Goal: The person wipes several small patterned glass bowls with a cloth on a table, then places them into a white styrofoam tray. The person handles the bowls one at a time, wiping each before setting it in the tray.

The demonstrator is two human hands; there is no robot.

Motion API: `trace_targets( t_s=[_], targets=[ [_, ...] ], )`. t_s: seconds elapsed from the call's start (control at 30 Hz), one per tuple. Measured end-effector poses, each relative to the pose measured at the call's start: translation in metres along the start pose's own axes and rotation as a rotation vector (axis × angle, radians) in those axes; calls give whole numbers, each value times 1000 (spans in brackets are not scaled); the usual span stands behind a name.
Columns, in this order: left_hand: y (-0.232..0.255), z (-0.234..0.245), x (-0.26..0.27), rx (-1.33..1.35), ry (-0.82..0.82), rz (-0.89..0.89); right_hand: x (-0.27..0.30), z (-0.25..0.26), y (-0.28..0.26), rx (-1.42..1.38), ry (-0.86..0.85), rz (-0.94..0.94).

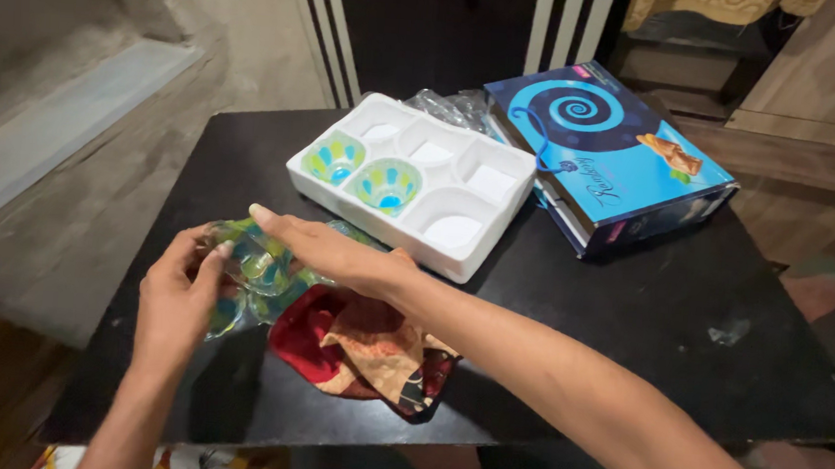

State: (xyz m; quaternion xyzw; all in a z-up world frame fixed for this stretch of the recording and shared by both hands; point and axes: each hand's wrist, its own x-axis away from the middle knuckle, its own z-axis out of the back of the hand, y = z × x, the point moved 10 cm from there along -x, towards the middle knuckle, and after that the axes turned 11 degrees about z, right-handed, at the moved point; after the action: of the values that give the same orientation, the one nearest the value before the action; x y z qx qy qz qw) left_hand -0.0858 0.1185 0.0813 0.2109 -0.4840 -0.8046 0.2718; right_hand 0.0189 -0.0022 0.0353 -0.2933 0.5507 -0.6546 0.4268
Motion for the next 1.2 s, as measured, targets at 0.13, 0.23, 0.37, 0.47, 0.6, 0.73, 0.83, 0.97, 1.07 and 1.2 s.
trace_targets(
  t_s=[0.13,0.23,0.37,0.47,0.6,0.73,0.83,0.97,1.07,1.2],
  targets=[
    [8,-25,-11,13,-53,91,1,30,4,-70,102,56],
    [16,-38,-16,-2,-76,115,-1,58,-19,-85,193,330],
    [32,-58,-27,-14,-84,150,17,93,-31,121,222,427],
    [45,-80,-41,-55,-94,143,35,111,-40,310,165,454],
    [64,-115,-53,16,-144,86,59,133,-50,445,140,536],
    [77,-149,-55,58,-210,75,75,153,-46,777,217,499],
    [84,-168,-48,-38,-180,52,87,168,-44,799,298,498],
    [86,-184,-38,-174,-125,34,96,181,-27,783,307,362],
    [84,-193,-35,-234,-128,12,103,190,-16,776,287,320],
    [91,-205,-24,-260,-153,-113,114,198,-5,847,260,298]
  ],
)
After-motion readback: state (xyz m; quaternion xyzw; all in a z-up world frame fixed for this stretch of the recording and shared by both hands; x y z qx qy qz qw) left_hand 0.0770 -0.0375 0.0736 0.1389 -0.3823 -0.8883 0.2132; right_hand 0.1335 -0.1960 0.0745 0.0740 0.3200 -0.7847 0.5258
